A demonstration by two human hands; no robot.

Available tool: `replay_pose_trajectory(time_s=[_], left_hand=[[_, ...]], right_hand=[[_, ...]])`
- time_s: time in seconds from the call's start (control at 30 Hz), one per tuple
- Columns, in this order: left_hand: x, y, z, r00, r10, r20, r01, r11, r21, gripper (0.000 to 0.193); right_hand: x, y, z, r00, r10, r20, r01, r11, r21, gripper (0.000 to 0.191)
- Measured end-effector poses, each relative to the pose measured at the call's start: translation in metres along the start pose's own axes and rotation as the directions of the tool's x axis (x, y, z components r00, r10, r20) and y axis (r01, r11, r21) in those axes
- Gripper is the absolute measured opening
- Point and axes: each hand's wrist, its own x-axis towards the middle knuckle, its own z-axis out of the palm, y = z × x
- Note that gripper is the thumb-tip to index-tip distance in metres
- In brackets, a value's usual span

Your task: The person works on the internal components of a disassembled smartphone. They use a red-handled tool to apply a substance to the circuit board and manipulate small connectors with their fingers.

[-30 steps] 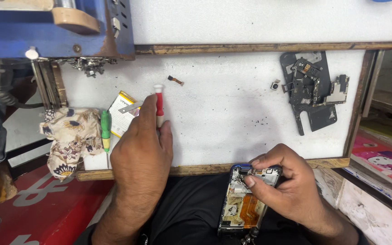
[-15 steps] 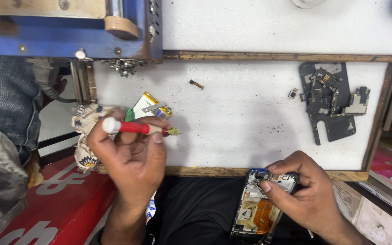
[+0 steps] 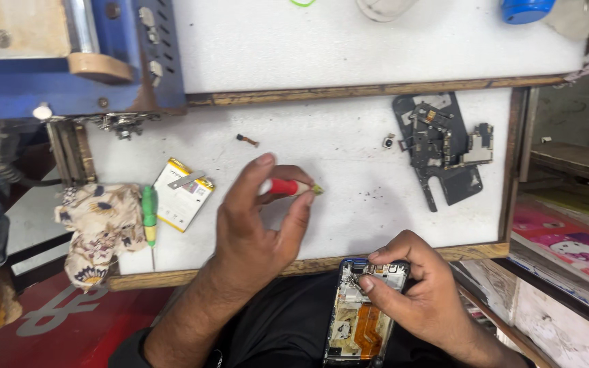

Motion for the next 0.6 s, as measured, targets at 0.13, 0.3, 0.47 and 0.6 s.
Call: replay_pose_trajectory(time_s=[0.13, 0.3, 0.47, 0.6], left_hand=[[0.010, 0.005, 0.028, 0.995, 0.002, 0.104, -0.004, 1.000, 0.016, 0.075], [0.013, 0.005, 0.052, 0.983, -0.060, 0.174, 0.044, 0.995, 0.095, 0.075], [0.015, -0.003, 0.061, 0.983, -0.110, 0.145, 0.096, 0.990, 0.101, 0.073], [0.014, -0.005, 0.066, 0.975, -0.177, 0.134, 0.165, 0.982, 0.092, 0.071]], right_hand=[[-0.007, 0.010, -0.012, 0.999, 0.023, -0.026, -0.022, 0.998, 0.058, 0.026], [-0.016, 0.020, -0.021, 0.999, -0.010, -0.051, 0.013, 0.998, 0.069, 0.027], [-0.017, 0.025, -0.024, 0.999, 0.015, -0.043, -0.011, 0.995, 0.098, 0.026], [-0.015, 0.026, -0.026, 0.999, -0.023, -0.029, 0.025, 0.998, 0.059, 0.026]])
